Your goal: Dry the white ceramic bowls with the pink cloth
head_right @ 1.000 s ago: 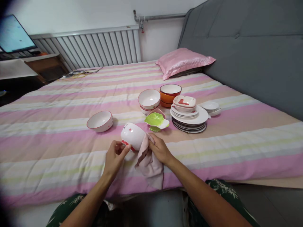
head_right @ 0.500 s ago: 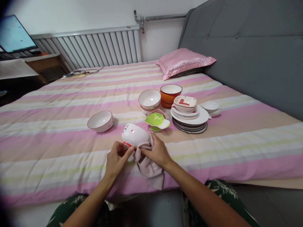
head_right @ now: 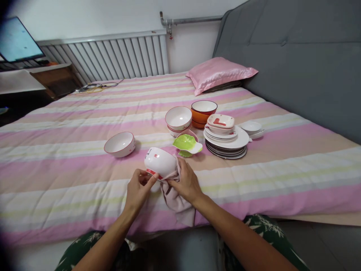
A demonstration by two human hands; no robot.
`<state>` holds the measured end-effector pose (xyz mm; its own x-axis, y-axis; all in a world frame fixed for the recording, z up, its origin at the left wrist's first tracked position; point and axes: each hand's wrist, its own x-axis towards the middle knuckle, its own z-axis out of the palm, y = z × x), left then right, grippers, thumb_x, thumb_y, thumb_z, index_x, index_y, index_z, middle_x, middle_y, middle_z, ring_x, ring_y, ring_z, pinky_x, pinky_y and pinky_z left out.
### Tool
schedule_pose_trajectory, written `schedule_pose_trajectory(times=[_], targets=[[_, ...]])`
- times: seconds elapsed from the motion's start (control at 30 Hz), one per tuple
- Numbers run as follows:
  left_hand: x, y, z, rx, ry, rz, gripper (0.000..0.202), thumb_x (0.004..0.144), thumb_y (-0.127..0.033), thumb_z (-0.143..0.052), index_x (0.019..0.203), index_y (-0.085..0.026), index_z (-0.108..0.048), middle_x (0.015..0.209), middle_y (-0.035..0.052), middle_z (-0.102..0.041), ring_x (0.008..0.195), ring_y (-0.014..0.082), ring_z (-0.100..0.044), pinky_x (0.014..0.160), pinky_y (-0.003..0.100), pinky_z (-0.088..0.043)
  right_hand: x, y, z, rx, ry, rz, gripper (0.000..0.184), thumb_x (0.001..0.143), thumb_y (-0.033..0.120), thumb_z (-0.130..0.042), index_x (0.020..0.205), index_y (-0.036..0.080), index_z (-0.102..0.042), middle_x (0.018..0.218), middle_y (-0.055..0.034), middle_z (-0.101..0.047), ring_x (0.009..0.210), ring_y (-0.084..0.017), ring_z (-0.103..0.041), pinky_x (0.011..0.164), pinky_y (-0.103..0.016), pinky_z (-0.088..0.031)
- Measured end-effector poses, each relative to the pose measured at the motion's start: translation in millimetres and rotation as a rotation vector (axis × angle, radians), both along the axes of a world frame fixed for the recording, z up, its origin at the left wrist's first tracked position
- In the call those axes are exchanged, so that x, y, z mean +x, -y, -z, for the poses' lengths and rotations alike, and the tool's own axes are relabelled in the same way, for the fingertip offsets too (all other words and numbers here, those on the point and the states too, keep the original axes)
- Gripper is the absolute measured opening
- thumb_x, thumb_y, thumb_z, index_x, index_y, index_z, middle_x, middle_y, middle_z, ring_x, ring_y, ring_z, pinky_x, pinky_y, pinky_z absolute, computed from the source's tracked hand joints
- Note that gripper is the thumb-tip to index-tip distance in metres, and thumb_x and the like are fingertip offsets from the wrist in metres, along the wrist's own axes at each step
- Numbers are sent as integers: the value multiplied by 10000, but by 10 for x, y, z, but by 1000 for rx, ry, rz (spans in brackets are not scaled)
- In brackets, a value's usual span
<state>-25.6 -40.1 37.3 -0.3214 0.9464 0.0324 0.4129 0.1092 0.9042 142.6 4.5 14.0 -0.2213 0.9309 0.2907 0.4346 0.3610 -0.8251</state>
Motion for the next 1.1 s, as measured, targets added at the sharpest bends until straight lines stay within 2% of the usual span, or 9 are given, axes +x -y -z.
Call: schedule_pose_trajectory(times=[0.2,0.33,0.43,0.6,0.73,0.87,1.1], targets=[[-22,-16,-10,-10,-69,15,411,724,-577,-612,811,-214,-441,717,11,-645,661,185,-616,580,273,-438,18,-33,12,-23,7,-22,723,660,258,-715,1295,216,-373,1180,-92,-580,1072,-282,-565,887,-409,-458],[-20,8,2,42,-422,-14,512,670,-583,-655,953,-198,-471,825,42,-637,706,217,-615,598,312,-462,23,-46,39,-14,-12,-35,712,669,220,-695,1302,204,-370,1210,-105,-566,1106,-287,-550,911,-414,-445],[-22,23,51,196,-686,-47,573,681,-503,-678,1096,-179,-450,944,81,-636,799,247,-625,641,335,-484,24,-54,53,3,-58,-36,726,685,252,-698,1324,209,-357,1279,-116,-527,1170,-287,-511,959,-423,-416],[-31,8,123,527,-959,-41,463,771,-337,-632,1162,-150,-468,1050,140,-614,957,268,-600,765,342,-489,21,-53,51,27,-101,-35,734,704,269,-693,1349,207,-349,1329,-121,-492,1224,-277,-469,1006,-422,-380],[-19,-18,140,637,-1011,-1,381,804,-212,-589,1169,-172,-486,1088,141,-597,996,261,-582,825,357,-478,19,-48,44,29,-99,-36,697,719,261,-677,1341,203,-368,1319,-125,-498,1221,-279,-473,1000,-426,-386],[-13,-44,169,675,-1007,-12,364,796,-183,-580,1149,-171,-494,1063,140,-594,991,258,-581,821,362,-487,19,-44,30,15,-109,-38,701,723,269,-682,1345,204,-366,1318,-126,-501,1219,-279,-476,996,-423,-393],[-82,-67,177,745,-872,16,407,733,-145,-625,1119,-167,-499,1042,127,-588,968,230,-590,819,335,-507,38,-12,35,116,-103,-56,661,724,243,-675,1318,192,-390,1270,-116,-534,1178,-252,-507,984,-386,-412]])
